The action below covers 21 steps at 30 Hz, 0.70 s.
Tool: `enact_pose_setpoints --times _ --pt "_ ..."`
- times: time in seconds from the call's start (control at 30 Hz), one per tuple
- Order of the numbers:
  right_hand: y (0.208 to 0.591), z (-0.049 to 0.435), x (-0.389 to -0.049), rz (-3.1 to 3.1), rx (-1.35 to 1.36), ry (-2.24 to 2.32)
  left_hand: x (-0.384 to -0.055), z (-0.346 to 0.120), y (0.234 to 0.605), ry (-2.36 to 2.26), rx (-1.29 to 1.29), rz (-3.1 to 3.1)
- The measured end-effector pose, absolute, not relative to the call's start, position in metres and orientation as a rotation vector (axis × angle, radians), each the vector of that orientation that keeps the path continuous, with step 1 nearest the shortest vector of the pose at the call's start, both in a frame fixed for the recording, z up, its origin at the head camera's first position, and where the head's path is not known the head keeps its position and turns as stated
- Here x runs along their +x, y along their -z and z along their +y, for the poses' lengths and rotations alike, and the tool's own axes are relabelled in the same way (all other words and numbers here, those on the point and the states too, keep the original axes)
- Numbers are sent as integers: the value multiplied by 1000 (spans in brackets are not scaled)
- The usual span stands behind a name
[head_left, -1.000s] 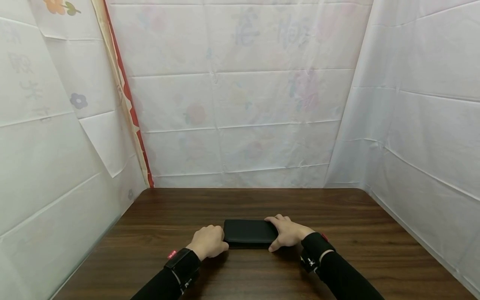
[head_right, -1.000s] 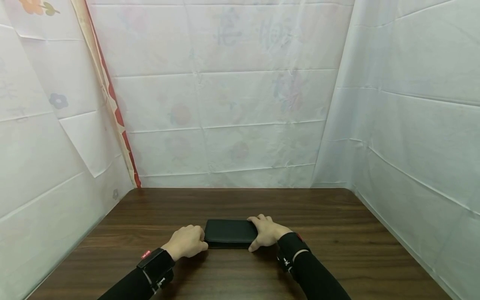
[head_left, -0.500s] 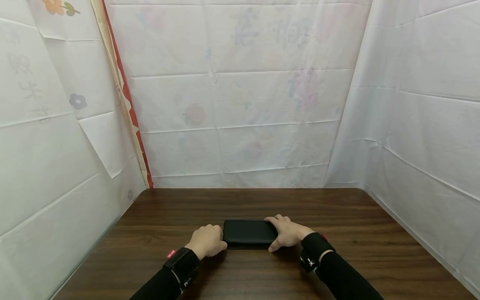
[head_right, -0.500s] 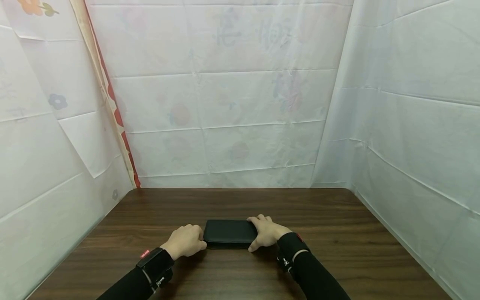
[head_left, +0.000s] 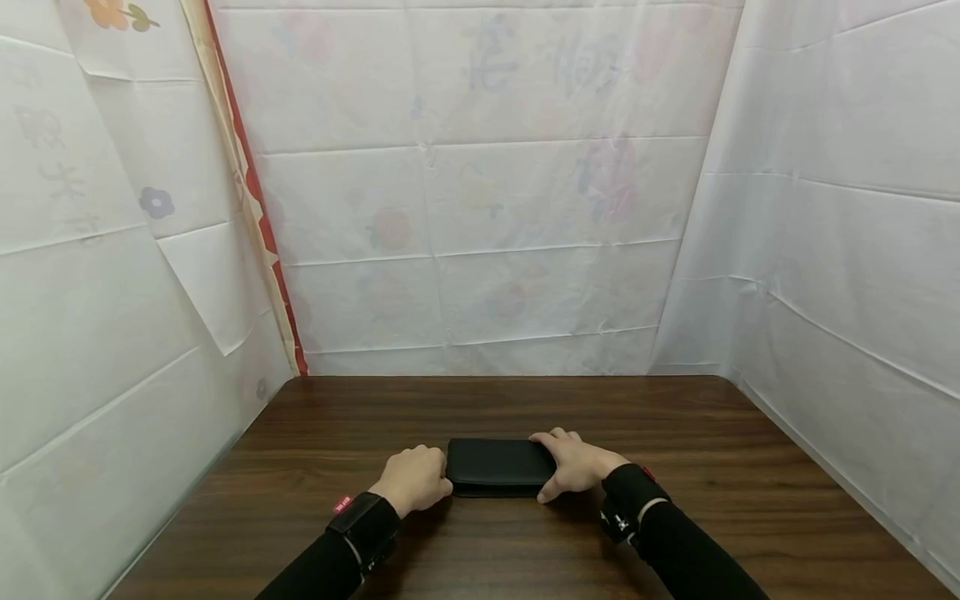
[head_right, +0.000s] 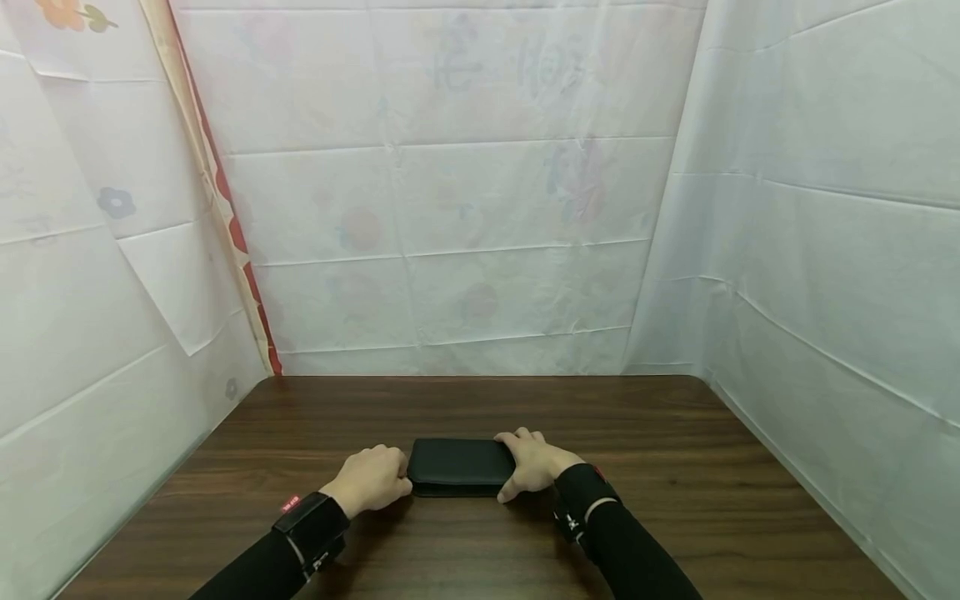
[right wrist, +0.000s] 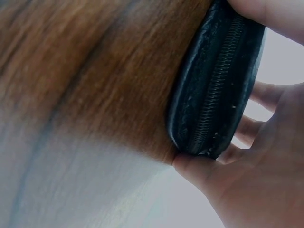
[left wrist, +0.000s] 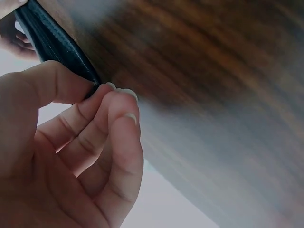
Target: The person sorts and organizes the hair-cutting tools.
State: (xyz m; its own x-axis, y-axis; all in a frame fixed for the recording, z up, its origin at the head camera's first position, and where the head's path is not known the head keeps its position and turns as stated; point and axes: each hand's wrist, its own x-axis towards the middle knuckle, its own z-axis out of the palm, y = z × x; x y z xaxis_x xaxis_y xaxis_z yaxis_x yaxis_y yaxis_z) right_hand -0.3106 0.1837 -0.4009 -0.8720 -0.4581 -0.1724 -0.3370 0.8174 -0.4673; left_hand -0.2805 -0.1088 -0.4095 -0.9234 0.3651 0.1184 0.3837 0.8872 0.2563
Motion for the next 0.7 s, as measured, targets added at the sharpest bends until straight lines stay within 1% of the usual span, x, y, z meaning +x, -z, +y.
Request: enact_pose_setpoints --times 0.7 --pt "402 184 -311 2732 -614 607 -283 -111 409 352 -653 -2965"
